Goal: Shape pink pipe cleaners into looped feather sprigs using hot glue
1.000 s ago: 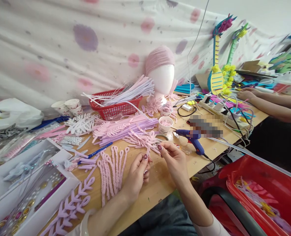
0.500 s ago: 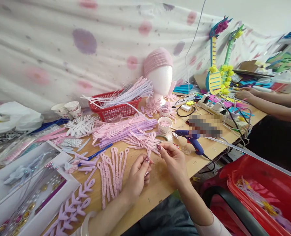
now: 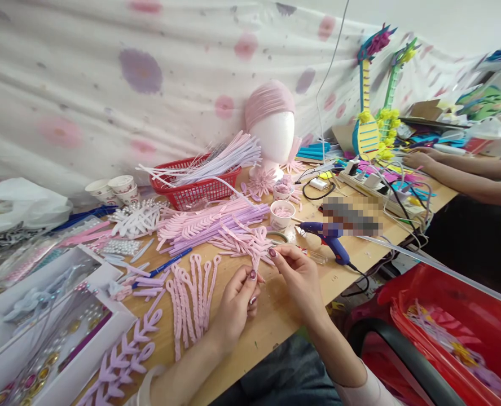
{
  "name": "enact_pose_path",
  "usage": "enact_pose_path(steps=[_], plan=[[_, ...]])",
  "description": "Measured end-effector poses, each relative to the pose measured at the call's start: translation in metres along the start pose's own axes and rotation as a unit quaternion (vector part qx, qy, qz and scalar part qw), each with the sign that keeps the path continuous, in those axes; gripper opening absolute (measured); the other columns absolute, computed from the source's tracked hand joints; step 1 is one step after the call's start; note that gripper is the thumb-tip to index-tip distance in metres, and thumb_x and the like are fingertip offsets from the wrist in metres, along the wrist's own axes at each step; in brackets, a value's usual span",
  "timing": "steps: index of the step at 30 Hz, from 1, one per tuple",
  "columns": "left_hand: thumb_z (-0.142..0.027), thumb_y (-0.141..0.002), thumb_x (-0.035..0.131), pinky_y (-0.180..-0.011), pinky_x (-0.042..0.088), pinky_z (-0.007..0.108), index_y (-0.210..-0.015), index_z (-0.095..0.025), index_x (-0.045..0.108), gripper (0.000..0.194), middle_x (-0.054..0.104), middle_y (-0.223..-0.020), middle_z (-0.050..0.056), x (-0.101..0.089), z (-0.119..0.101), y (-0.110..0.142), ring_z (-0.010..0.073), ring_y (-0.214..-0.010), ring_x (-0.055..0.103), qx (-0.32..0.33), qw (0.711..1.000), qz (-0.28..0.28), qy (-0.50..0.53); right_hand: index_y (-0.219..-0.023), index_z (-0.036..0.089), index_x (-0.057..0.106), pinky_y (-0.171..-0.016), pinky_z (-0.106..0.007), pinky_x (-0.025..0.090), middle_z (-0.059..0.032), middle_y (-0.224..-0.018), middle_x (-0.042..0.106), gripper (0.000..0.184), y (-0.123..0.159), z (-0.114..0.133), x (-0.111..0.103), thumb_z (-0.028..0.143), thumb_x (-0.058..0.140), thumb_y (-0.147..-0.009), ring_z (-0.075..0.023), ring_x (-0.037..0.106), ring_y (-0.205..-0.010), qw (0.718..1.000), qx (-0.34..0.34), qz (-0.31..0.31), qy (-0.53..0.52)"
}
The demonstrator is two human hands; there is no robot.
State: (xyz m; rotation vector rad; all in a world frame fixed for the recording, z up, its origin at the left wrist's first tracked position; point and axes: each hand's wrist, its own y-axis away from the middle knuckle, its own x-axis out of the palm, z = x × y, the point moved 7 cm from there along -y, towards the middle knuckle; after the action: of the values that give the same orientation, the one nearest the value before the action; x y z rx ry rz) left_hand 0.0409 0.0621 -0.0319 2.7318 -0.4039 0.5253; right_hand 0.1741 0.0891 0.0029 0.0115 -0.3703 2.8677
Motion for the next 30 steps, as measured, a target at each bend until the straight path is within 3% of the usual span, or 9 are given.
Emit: enact_pose_path(steps=[12,22,30], plan=[[-0.056,-0.08,0.06,-0.043,0.014,0.018,-0.081,-0.02,0.048,0.038,0.034,-0.056,-0.009,-0.0029,0.0035,0.0002,0.0043,-0.045,0.02,-0.016,1.0,-0.01,0.008,-0.087,0.022,0.071,-0.073,-0.031,0.049,-0.0045,-0.091,0.071,0.018,0.0054,0.0027,0.0022,0.038,0.068,-0.08,-0.0186,0.063,-0.082,0.999,0.028,0.014,-0.025],[-0.057,-0.08,0.06,-0.042,0.014,0.018,-0.079,-0.02,0.048,0.039,0.033,-0.054,-0.009,-0.0008,0.0015,0.0001,0.0044,-0.043,0.018,-0.009,1.0,-0.005,0.005,-0.081,0.021,0.071,-0.08,-0.034,0.05,-0.0048,-0.087,0.071,0.017,0.0042,0.0013,0.0065,0.037,0.072,-0.077,-0.0207,0.064,-0.085,0.998,0.036,0.029,-0.047],[-0.057,-0.079,0.061,-0.042,0.013,0.018,-0.079,-0.02,0.048,0.039,0.029,-0.054,-0.01,0.0008,-0.0001,0.0009,0.005,-0.044,0.018,-0.008,1.0,-0.004,0.001,-0.081,0.021,0.07,-0.075,-0.033,0.051,-0.0048,-0.086,0.07,0.019,0.0032,0.0054,0.005,0.04,0.071,-0.077,-0.02,0.062,-0.081,0.999,0.033,0.024,-0.035]])
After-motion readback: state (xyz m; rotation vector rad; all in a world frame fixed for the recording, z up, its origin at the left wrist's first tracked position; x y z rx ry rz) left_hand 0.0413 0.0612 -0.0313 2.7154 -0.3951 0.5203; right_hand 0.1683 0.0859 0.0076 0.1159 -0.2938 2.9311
